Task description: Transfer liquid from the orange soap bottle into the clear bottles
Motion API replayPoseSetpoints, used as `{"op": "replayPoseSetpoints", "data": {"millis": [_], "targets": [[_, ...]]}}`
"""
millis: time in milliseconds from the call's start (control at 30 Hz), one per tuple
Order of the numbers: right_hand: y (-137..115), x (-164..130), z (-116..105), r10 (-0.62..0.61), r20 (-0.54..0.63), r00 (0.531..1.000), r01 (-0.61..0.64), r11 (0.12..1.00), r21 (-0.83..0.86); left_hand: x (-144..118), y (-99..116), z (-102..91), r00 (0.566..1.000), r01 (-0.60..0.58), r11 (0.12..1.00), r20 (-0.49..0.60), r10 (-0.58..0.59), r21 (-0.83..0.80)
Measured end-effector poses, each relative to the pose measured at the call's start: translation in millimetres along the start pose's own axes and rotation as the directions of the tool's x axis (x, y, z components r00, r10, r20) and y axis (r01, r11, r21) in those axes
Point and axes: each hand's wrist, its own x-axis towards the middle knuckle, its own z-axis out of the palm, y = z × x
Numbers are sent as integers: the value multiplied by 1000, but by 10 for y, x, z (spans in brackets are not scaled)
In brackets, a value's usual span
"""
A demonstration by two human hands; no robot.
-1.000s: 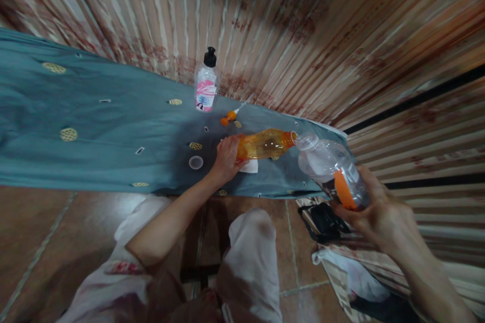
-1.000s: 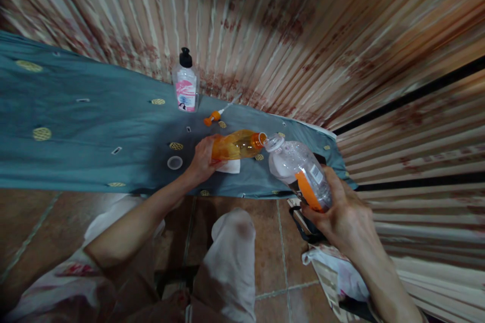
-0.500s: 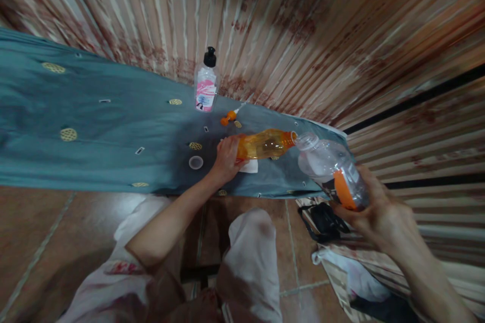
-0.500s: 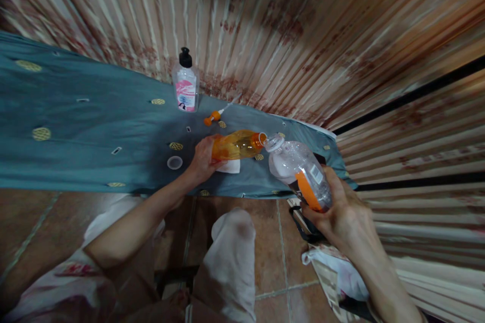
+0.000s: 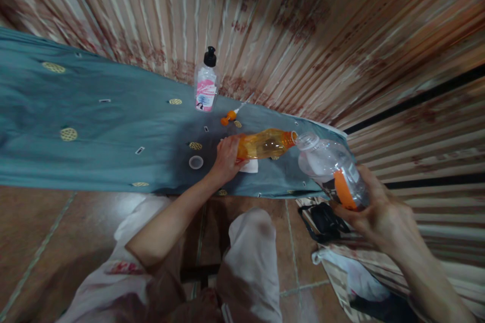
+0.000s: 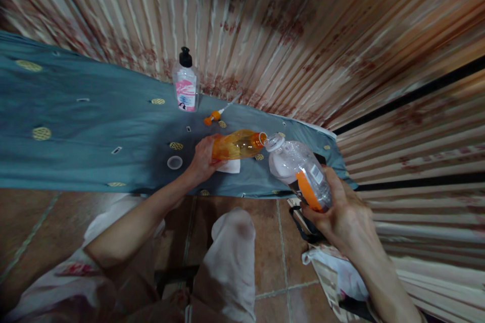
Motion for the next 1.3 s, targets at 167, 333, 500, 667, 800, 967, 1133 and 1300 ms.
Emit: {"op": "replayPoseSetpoints", "data": {"millis": [167, 333, 500, 667, 800, 967, 1133, 1300], "targets": [[26, -2, 12, -10, -10, 1000, 10, 1000, -9, 4, -1, 13, 1000, 6, 1000, -4, -6, 6], [12, -15, 13, 0, -13, 1000, 0, 1000, 3, 1, -28, 26, 1000, 3, 1000, -2, -3, -3], [15, -18, 20, 8, -20, 1000, -8, 1000, -5, 1, -28, 36, 1000, 1, 1000, -10, -1, 14], [25, -16, 31, 14, -15, 1000, -14, 1000, -11, 6, -10, 25, 1000, 12, 1000, -4, -12, 28], [16, -22, 32, 33, -7, 999, -33, 999, -22, 5, 2, 3, 1000, 8, 1000, 1, -8, 3], [23, -38, 34, 34, 1, 999, -34, 999, -38, 2, 2, 7, 1000, 8, 1000, -2, -8, -1], [31, -23, 16, -31, -19, 999, 30, 999, -19, 3, -11, 23, 1000, 1, 1000, -3, -1, 9], [47, -9, 25, -76, -53, 996, 75, 997, -22, 0, -5, 20, 1000, 12, 1000, 0, -12, 19]]}}
